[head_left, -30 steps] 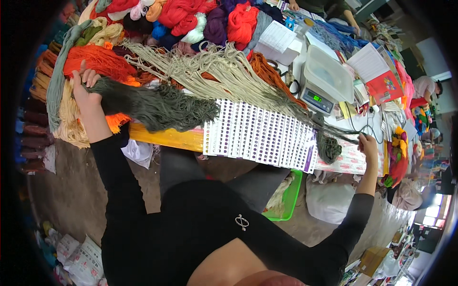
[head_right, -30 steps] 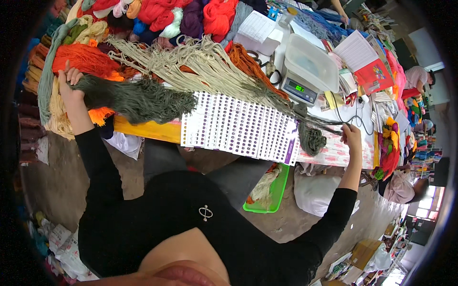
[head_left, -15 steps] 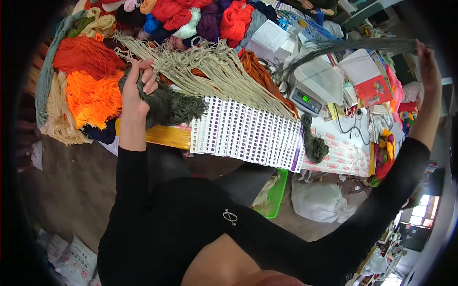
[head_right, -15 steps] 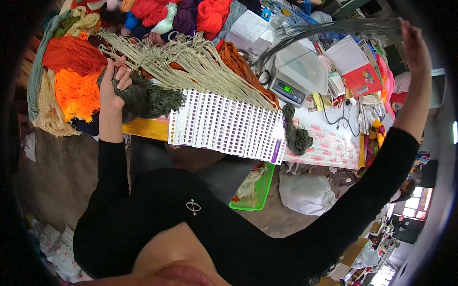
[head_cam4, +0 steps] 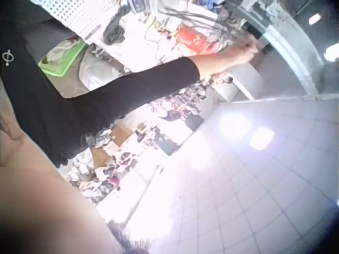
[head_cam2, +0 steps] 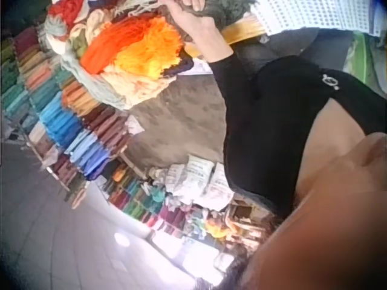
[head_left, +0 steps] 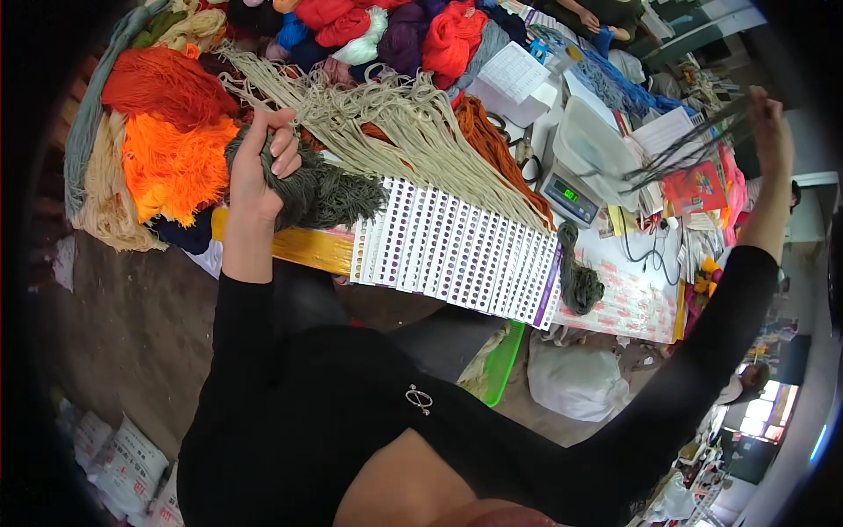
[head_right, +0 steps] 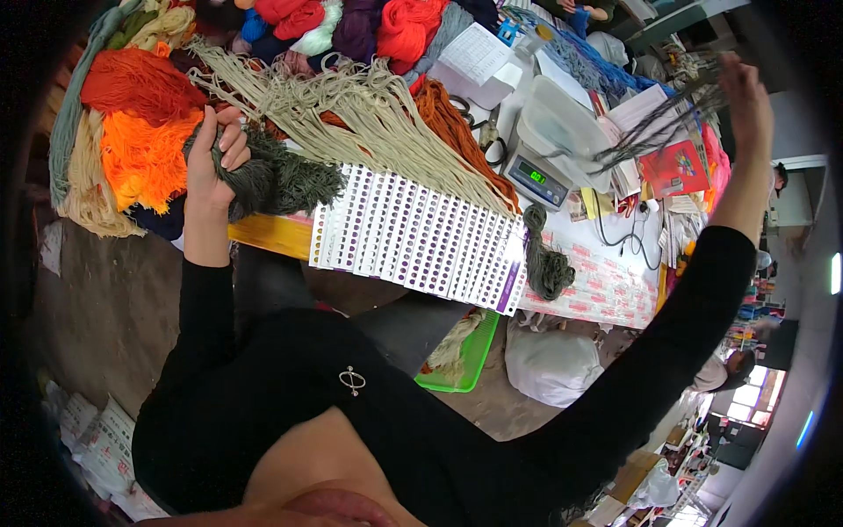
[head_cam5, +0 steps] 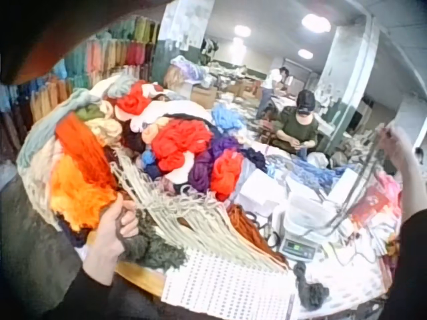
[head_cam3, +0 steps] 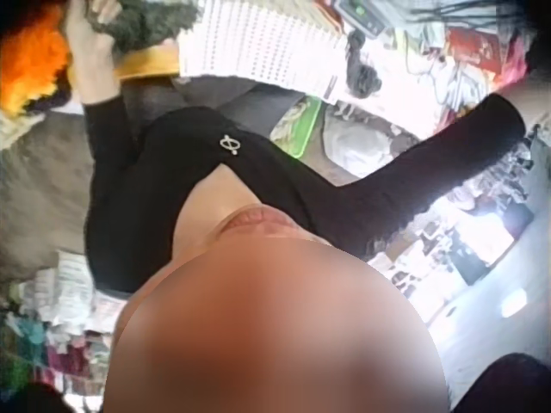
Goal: Weighing and sorting bundles of yarn at a workbench.
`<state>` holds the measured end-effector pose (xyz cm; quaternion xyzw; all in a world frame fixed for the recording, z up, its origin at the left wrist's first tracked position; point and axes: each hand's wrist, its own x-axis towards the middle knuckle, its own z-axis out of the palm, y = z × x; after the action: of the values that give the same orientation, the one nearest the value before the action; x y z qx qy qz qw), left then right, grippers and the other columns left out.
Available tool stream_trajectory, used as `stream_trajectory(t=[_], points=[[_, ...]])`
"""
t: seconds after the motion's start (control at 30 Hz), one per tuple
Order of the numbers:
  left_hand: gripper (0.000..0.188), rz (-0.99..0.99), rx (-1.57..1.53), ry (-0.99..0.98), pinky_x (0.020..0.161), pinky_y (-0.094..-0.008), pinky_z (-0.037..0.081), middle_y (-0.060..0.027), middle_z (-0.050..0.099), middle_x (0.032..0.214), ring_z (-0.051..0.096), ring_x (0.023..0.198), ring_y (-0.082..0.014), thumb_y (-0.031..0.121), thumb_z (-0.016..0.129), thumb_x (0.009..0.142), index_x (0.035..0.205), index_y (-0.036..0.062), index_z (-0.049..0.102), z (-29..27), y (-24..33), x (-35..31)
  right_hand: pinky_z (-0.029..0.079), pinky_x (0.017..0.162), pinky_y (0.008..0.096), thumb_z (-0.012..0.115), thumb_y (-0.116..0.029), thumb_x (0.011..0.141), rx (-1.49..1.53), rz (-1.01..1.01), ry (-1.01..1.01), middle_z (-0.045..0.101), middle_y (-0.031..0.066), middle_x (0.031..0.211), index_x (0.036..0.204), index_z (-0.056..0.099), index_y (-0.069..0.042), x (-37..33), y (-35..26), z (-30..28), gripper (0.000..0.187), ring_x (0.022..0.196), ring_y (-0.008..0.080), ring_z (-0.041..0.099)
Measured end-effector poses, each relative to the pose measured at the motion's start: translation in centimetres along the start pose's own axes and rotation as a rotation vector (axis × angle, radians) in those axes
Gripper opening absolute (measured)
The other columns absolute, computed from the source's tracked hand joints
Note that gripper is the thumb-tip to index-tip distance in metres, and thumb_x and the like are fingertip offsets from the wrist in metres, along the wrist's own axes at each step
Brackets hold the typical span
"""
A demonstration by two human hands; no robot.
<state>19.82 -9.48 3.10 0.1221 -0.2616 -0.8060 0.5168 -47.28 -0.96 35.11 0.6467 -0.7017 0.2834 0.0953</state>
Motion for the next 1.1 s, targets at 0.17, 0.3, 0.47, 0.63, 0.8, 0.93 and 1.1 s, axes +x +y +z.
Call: stream_trajectory(t=[0.17, 0.3, 0.47, 0.63, 0.8, 0.93, 1.1], points=[[0.037, 0.012, 0.059, 0.029, 0.038, -0.019, 0.028, 0.0013, 0.036, 0.058, 0.032, 0.042, -0.0057, 0.031, 0.035, 0.096, 0.097, -0.0015, 0.053, 0.9, 0.6, -0.7, 0.038, 0.079, 0.0229, 0.051, -0.031, 0.089, 0.449, 0.299, -0.001, 0.062, 0.0007, 0.096, 0.092, 0.061, -0.004, -3.7, -1.3, 10.0, 0.029, 0.091, 0.0107, 0.054], [0.037, 0.015, 0.037, 0.022, 0.039, -0.019, 0.027, 0.0014, 0.036, 0.058, 0.032, 0.042, -0.0058, 0.03, 0.036, 0.096, 0.098, -0.0023, 0.053, 0.9, 0.2, -0.7, 0.041, 0.074, 0.0252, 0.055, -0.028, 0.086, 0.156, 0.159, -0.253, 0.063, 0.0045, 0.082, 0.097, 0.063, -0.002, -9.1, 3.4, 17.9, 0.029, 0.082, 0.0129, 0.056], [0.04, -0.043, 0.054, -0.022, 0.04, -0.018, 0.026, 0.0023, 0.037, 0.059, 0.033, 0.045, -0.0054, 0.031, 0.035, 0.096, 0.1, -0.0029, 0.055, 1.6, -0.7, -0.4, 0.043, 0.058, 0.0408, 0.057, -0.027, 0.082, -0.292, 0.347, -0.438, 0.059, 0.0116, 0.068, 0.078, 0.055, 0.0, -24.7, 3.8, 27.6, 0.027, 0.066, 0.031, 0.058], [0.04, -0.083, 0.058, -0.077, 0.044, -0.0181, 0.028, 0.0016, 0.039, 0.061, 0.035, 0.048, -0.0057, 0.03, 0.035, 0.096, 0.101, -0.0035, 0.055, 2.9, -1.6, -1.3, 0.046, 0.069, 0.0336, 0.058, -0.018, 0.084, -0.143, 0.201, -0.043, 0.051, 0.0115, 0.114, 0.109, 0.054, -0.001, -29.6, -4.6, 27.7, 0.03, 0.078, 0.026, 0.059], [0.042, -0.134, 0.04, -0.1, 0.048, -0.0192, 0.032, 0.0006, 0.042, 0.064, 0.037, 0.051, -0.0063, 0.032, 0.033, 0.097, 0.101, -0.0043, 0.054, 4.9, -4.2, -1.6, 0.047, 0.06, 0.0234, 0.054, -0.008, 0.086, 0.185, 0.223, -0.065, 0.056, 0.0097, 0.1, 0.103, 0.056, 0.001, -33.0, -6.4, 26.8, 0.02, 0.063, 0.016, 0.06], [0.043, -0.19, 0.077, -0.142, 0.05, -0.0196, 0.034, 0.0003, 0.043, 0.065, 0.038, 0.053, -0.0066, 0.033, 0.034, 0.096, 0.101, -0.0042, 0.054, 5.3, -5.1, -2.1, 0.047, 0.061, 0.0238, 0.054, -0.006, 0.085, 0.294, 0.353, -0.177, 0.058, 0.0099, 0.093, 0.099, 0.058, 0.001, -34.3, -9.0, 27.3, 0.016, 0.066, 0.0151, 0.059], [0.043, -0.16, 0.081, -0.138, 0.051, -0.0198, 0.034, -0.0002, 0.043, 0.065, 0.039, 0.054, -0.0074, 0.033, 0.035, 0.096, 0.101, -0.0047, 0.054, 5.9, -4.5, -2.7, 0.046, 0.061, 0.0254, 0.056, -0.011, 0.085, 0.265, 0.397, -0.192, 0.062, 0.0107, 0.088, 0.098, 0.059, 0.0, -34.2, -8.0, 28.0, 0.018, 0.066, 0.0156, 0.059]])
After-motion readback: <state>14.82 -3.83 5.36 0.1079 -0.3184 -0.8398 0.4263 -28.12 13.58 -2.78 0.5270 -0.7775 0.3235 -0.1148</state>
